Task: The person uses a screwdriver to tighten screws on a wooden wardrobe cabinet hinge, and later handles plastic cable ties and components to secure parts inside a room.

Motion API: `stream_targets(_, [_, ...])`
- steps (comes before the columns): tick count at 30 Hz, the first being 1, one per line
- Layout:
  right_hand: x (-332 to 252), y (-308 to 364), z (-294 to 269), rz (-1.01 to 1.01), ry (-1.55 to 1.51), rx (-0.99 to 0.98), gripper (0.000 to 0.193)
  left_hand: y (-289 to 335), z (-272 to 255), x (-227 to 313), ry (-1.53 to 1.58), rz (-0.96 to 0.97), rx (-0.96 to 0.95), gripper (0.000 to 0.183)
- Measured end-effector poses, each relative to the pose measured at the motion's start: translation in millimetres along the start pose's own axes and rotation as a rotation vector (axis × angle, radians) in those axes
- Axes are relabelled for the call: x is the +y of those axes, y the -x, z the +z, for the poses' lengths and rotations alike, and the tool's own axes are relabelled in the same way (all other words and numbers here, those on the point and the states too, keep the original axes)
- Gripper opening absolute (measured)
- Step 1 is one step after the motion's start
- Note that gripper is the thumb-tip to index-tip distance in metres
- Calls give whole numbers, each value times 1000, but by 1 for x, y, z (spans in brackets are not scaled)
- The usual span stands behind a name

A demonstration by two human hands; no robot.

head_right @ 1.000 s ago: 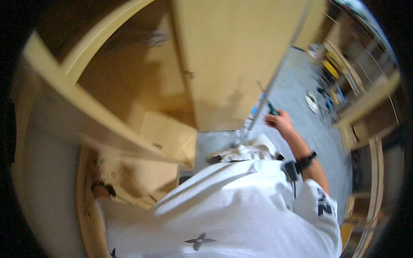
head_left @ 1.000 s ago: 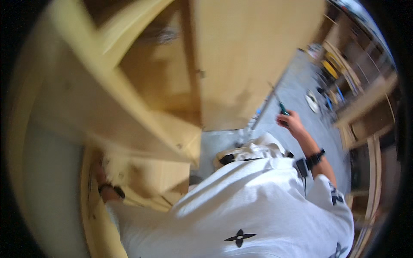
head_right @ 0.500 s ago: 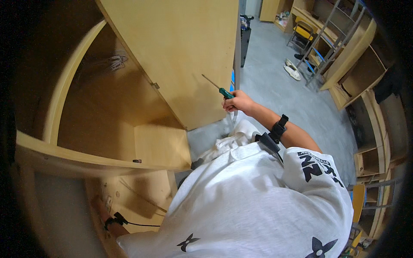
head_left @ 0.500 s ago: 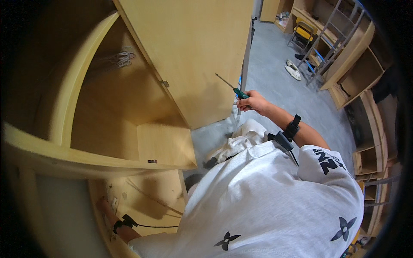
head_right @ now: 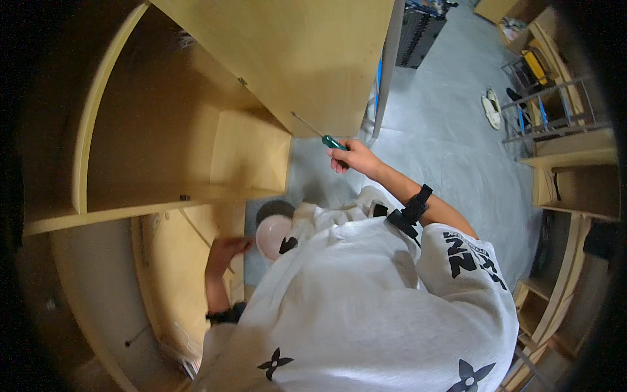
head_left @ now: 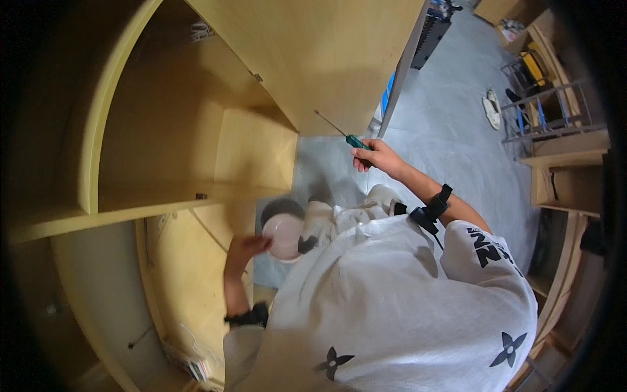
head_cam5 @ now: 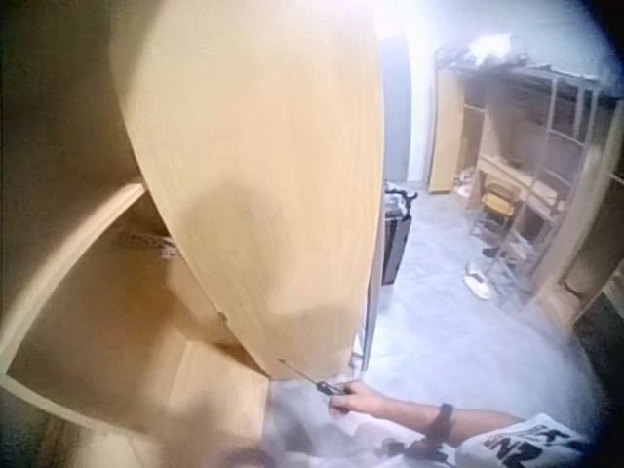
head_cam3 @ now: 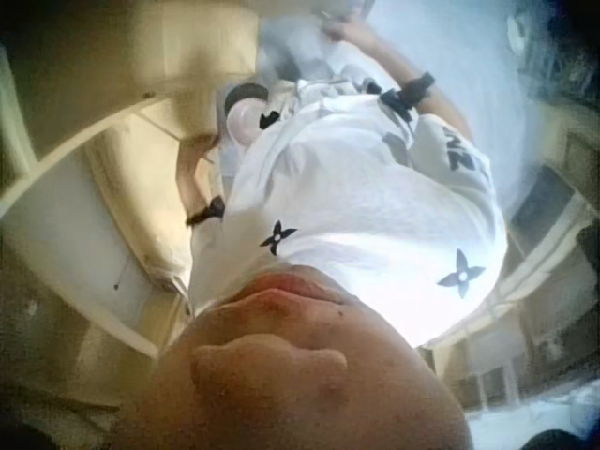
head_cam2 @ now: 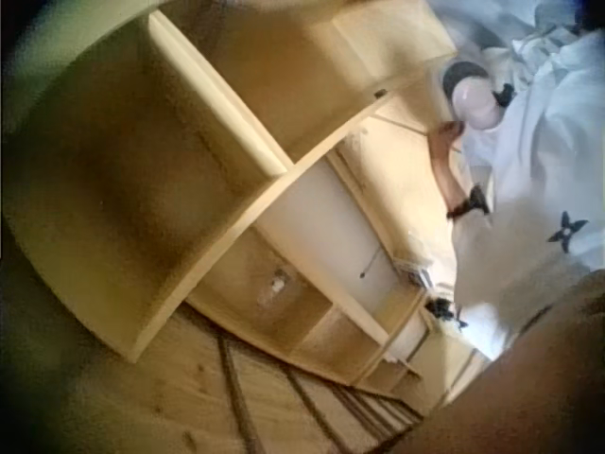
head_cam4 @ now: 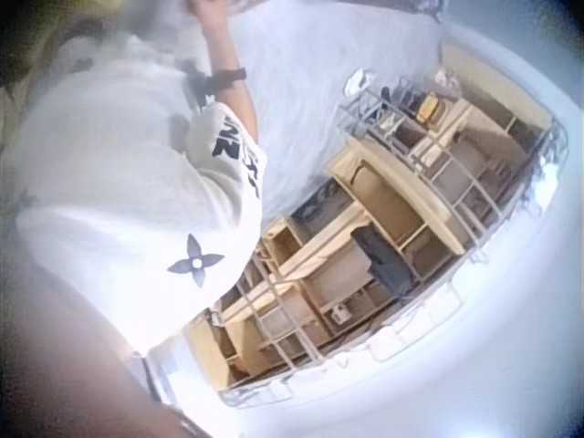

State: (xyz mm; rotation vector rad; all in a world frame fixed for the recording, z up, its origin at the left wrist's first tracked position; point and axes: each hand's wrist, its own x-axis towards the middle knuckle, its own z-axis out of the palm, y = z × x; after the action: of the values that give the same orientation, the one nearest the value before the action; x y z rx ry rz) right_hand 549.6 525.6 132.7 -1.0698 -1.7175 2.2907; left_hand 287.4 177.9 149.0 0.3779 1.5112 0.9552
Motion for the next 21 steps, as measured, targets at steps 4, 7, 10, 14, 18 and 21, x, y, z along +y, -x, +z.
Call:
stream_targets(4, [0,-4,-2,41,-2,-26,25,-123,85,53,303,115,-199,26])
stream_targets(7, [-2,-3,-6,26,39,-23,22,-194,115,89,250,120,-278,25])
stream_targets(10, [14,0,-17,5,57,40,18,-237,136,111,196,103,-262,24])
stream_targets(14, [44,8,-24,30,-52,255,20,-268,148,117,227,41,-195,20])
stream_targets(18, [49,21,-18,33,-176,381,20,-284,156,129,300,-22,-293,19])
stream_targets(21, [40,22,-16,26,-205,449,21,-301,160,144,288,-42,-352,20])
